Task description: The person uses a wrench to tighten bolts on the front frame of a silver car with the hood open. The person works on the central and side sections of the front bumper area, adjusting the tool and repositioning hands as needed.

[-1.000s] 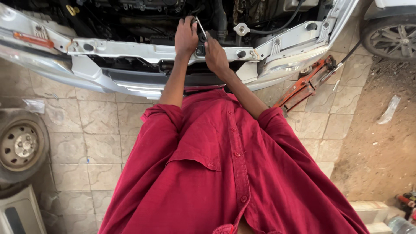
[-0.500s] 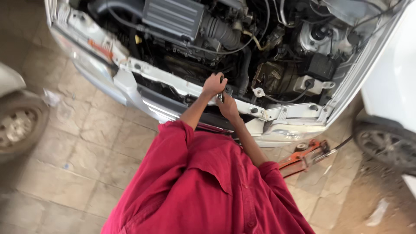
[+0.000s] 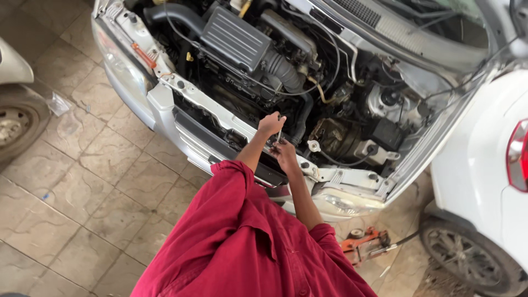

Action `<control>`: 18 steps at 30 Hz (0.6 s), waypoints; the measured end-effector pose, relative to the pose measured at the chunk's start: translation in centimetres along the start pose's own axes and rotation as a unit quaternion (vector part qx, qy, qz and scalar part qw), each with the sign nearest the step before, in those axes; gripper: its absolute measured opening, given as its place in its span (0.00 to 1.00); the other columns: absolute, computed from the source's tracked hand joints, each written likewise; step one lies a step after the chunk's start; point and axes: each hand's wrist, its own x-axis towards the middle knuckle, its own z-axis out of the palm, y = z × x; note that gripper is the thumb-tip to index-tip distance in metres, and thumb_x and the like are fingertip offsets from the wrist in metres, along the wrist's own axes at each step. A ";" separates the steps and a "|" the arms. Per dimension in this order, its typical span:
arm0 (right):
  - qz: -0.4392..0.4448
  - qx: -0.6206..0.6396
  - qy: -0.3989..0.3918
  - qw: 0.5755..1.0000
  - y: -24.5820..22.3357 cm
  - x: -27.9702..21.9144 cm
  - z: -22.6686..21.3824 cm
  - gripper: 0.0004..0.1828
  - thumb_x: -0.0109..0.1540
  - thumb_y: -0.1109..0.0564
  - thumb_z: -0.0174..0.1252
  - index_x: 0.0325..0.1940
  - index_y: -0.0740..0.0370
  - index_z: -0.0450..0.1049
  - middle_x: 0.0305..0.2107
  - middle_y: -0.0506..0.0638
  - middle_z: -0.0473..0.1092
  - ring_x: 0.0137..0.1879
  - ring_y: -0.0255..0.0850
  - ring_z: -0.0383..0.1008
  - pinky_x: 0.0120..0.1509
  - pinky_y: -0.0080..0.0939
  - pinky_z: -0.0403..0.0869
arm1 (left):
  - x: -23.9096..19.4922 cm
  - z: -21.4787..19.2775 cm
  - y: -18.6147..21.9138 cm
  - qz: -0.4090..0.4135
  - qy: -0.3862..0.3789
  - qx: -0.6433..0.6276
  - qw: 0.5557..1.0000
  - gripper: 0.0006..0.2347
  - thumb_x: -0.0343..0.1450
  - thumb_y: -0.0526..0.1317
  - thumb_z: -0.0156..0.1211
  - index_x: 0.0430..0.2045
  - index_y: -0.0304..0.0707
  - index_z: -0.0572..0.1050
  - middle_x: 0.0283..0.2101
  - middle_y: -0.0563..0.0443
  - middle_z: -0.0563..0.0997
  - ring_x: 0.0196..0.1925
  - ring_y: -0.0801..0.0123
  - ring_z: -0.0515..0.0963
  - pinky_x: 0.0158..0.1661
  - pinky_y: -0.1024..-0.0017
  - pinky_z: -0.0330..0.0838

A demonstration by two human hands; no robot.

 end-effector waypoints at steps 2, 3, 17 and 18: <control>0.033 0.002 0.016 0.999 -1.2 0.5 -0.5 0.07 0.66 0.64 0.49 0.49 0.66 0.68 0.31 0.50 0.67 0.35 0.40 0.68 0.43 0.46 0.76 | -0.7 -0.1 0.5 -0.008 0.010 -0.013 1.000 0.24 0.75 0.58 0.44 0.58 0.43 0.70 0.57 0.36 0.78 0.61 0.41 0.75 0.60 0.44 0.66; 0.047 0.004 0.024 0.999 -1.8 1.0 -0.4 0.07 0.66 0.63 0.48 0.47 0.66 0.68 0.29 0.49 0.65 0.33 0.40 0.67 0.41 0.46 0.75 | -0.8 -0.7 0.7 -0.010 0.016 -0.017 1.000 0.23 0.76 0.58 0.43 0.56 0.44 0.72 0.58 0.36 0.77 0.61 0.40 0.74 0.61 0.42 0.64; 0.143 0.417 -0.040 0.897 -3.7 2.8 1.7 0.07 0.66 0.70 0.40 0.44 0.73 0.64 0.33 0.52 0.65 0.32 0.32 0.64 0.32 0.25 0.69 | 0.7 -1.4 -2.3 0.096 -0.040 -0.039 0.994 0.15 0.76 0.48 0.45 0.50 0.41 0.73 0.50 0.31 0.81 0.53 0.37 0.79 0.52 0.47 0.72; 0.132 0.427 -0.037 0.894 -3.7 2.8 1.9 0.06 0.67 0.70 0.42 0.45 0.75 0.64 0.33 0.53 0.66 0.31 0.31 0.64 0.30 0.24 0.68 | 1.1 -1.8 -2.7 0.096 -0.054 -0.069 0.992 0.16 0.77 0.48 0.46 0.51 0.39 0.72 0.50 0.29 0.81 0.53 0.36 0.78 0.51 0.47 0.72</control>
